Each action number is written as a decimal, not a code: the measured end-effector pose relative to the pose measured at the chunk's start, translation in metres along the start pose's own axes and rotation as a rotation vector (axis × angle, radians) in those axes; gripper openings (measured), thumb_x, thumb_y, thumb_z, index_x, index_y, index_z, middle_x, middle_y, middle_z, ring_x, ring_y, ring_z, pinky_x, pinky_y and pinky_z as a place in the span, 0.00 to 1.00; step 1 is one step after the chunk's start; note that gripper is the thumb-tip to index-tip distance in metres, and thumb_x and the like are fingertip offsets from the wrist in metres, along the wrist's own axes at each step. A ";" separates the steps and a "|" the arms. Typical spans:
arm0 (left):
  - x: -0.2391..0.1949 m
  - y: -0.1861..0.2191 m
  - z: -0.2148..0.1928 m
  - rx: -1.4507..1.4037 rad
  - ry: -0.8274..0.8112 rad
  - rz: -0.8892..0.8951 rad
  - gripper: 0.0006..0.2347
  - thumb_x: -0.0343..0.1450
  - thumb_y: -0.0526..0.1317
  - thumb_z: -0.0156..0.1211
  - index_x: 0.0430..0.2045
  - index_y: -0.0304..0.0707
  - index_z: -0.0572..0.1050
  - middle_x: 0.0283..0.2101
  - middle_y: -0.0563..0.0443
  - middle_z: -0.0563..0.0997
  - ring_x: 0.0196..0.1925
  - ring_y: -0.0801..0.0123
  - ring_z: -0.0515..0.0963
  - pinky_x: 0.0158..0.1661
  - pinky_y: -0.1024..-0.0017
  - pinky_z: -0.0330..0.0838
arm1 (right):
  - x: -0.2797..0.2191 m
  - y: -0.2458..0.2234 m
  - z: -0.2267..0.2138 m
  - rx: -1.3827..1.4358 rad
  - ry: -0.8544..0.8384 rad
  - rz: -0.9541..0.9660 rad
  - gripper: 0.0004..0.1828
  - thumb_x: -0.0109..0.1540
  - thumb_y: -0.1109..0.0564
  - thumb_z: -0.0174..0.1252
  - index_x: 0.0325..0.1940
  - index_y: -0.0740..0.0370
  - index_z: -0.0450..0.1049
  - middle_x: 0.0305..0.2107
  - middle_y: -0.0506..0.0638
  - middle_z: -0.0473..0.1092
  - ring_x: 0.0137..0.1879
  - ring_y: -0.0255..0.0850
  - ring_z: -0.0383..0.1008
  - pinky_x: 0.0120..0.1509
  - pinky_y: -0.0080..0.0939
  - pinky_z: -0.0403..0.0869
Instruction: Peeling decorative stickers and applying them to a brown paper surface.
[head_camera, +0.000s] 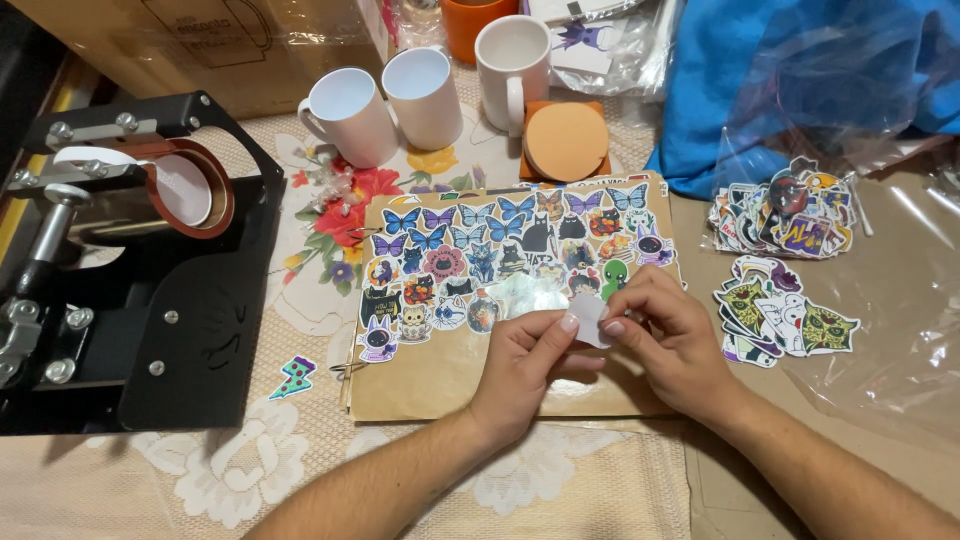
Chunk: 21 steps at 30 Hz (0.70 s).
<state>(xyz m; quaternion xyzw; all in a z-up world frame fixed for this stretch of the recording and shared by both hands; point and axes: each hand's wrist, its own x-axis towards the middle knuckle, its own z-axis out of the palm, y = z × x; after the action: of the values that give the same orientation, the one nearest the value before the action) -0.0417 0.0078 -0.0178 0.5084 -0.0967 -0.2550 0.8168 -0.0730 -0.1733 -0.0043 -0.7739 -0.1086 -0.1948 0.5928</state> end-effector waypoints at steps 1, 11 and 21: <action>0.000 0.002 0.000 0.000 0.000 0.000 0.14 0.76 0.38 0.55 0.47 0.21 0.78 0.38 0.33 0.84 0.40 0.53 0.85 0.41 0.63 0.82 | 0.001 -0.002 0.000 0.000 0.000 0.000 0.03 0.63 0.59 0.61 0.37 0.59 0.79 0.28 0.47 0.62 0.34 0.33 0.60 0.43 0.35 0.68; 0.005 0.009 -0.001 -0.032 0.039 -0.063 0.16 0.73 0.42 0.55 0.49 0.26 0.76 0.40 0.32 0.85 0.33 0.60 0.86 0.33 0.68 0.83 | 0.002 0.005 -0.014 0.488 -0.026 0.160 0.07 0.69 0.55 0.51 0.42 0.60 0.69 0.40 0.51 0.67 0.46 0.39 0.67 0.55 0.38 0.69; 0.009 0.044 0.022 0.848 -0.217 0.687 0.05 0.70 0.32 0.64 0.37 0.38 0.81 0.46 0.42 0.85 0.51 0.58 0.86 0.56 0.66 0.79 | 0.024 -0.009 -0.078 0.543 0.547 0.249 0.06 0.70 0.61 0.52 0.49 0.61 0.73 0.34 0.50 0.71 0.39 0.36 0.73 0.49 0.28 0.76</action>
<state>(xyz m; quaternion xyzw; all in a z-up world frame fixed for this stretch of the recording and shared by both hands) -0.0295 0.0017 0.0299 0.7026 -0.4346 0.0363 0.5623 -0.0685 -0.2475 0.0314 -0.5160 0.1001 -0.2847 0.8017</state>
